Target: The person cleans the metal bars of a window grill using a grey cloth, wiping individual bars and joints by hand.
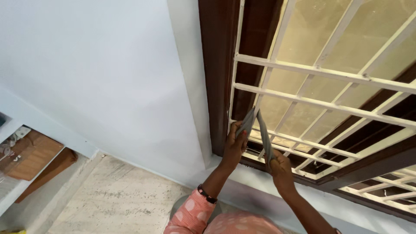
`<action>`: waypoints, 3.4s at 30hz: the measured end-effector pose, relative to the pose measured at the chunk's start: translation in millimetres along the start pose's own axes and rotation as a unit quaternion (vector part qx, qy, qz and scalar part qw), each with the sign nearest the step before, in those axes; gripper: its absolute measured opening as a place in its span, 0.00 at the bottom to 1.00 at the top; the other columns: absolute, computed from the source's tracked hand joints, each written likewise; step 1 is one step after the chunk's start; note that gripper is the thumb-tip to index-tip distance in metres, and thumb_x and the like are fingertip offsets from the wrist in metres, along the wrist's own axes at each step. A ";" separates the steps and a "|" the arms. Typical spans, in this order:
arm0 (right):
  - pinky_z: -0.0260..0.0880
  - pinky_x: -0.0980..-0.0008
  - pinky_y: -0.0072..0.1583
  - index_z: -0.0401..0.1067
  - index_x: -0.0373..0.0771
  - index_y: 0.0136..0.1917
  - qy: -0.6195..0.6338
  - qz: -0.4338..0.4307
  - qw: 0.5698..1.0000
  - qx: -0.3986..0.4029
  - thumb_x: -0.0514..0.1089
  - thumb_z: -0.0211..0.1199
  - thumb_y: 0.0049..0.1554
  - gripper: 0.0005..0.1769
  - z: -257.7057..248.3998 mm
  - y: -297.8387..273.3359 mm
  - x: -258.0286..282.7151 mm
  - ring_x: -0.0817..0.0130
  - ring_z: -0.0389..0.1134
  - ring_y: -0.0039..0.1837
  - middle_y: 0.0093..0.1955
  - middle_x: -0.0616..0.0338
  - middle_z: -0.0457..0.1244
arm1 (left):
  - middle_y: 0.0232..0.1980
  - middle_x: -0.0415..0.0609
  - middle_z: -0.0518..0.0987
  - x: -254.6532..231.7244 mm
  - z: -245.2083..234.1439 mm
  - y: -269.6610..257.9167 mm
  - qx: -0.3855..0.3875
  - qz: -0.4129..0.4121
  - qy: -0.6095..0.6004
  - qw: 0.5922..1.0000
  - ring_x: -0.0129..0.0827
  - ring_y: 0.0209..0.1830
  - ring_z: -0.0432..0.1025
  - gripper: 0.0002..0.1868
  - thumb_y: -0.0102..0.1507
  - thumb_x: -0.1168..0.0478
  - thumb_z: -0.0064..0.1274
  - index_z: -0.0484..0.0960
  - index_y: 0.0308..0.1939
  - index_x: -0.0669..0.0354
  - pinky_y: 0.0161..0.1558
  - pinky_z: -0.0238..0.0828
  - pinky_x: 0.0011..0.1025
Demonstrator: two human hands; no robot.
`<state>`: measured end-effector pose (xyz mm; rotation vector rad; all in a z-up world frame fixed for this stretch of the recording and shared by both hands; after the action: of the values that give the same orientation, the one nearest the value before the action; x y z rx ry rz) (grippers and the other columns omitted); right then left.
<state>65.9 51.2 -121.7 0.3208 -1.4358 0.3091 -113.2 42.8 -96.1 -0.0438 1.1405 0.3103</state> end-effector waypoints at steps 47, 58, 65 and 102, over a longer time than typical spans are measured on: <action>0.62 0.66 0.72 0.68 0.40 0.73 -0.209 -0.254 0.941 0.075 0.32 0.46 0.61 0.28 -80.8 -23.7 173.7 0.60 0.65 0.72 0.73 0.48 0.64 | 0.67 0.55 0.74 -32.8 103.2 21.4 -0.019 0.112 0.251 0.961 0.41 0.69 0.69 0.27 0.71 0.48 0.43 0.67 0.71 0.56 0.68 0.66 0.41; 0.62 0.63 0.58 0.60 0.33 0.76 -0.159 -0.176 0.970 0.055 0.29 0.49 0.49 0.40 -25.3 63.9 102.4 0.58 0.61 0.59 0.61 0.45 0.60 | 0.62 0.47 0.75 -17.8 100.3 67.9 -0.001 0.055 0.103 0.993 0.31 0.66 0.68 0.20 0.72 0.58 0.34 0.71 0.65 0.58 0.71 0.59 0.34; 0.60 0.75 0.44 0.68 0.34 0.66 0.148 -0.010 0.978 0.145 0.29 0.49 0.47 0.32 -2.8 98.3 100.1 0.75 0.59 0.42 0.45 0.62 0.62 | 0.60 0.48 0.75 -27.2 102.8 59.1 0.058 0.086 -0.010 0.995 0.31 0.63 0.69 0.23 0.73 0.56 0.30 0.72 0.67 0.61 0.71 0.60 0.35; 0.72 0.69 0.49 0.79 0.41 0.59 -0.258 -0.350 0.896 -0.092 0.33 0.66 0.60 0.14 -41.1 4.9 168.3 0.67 0.72 0.48 0.44 0.56 0.68 | 0.37 0.54 0.79 -101.7 104.6 0.8 -0.092 0.173 0.450 0.871 0.49 0.34 0.76 0.22 0.67 0.50 0.53 0.67 0.59 0.55 0.33 0.71 0.43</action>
<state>119.9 74.5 41.3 0.7755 -1.7395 -0.5376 -59.2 41.2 39.5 -0.1647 2.0548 0.7685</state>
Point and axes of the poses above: each hand's wrist, its own y-axis towards the middle knuckle, its own z-axis out of the palm, x = y × z, the point moved 10 cm from there along y, towards the middle knuckle
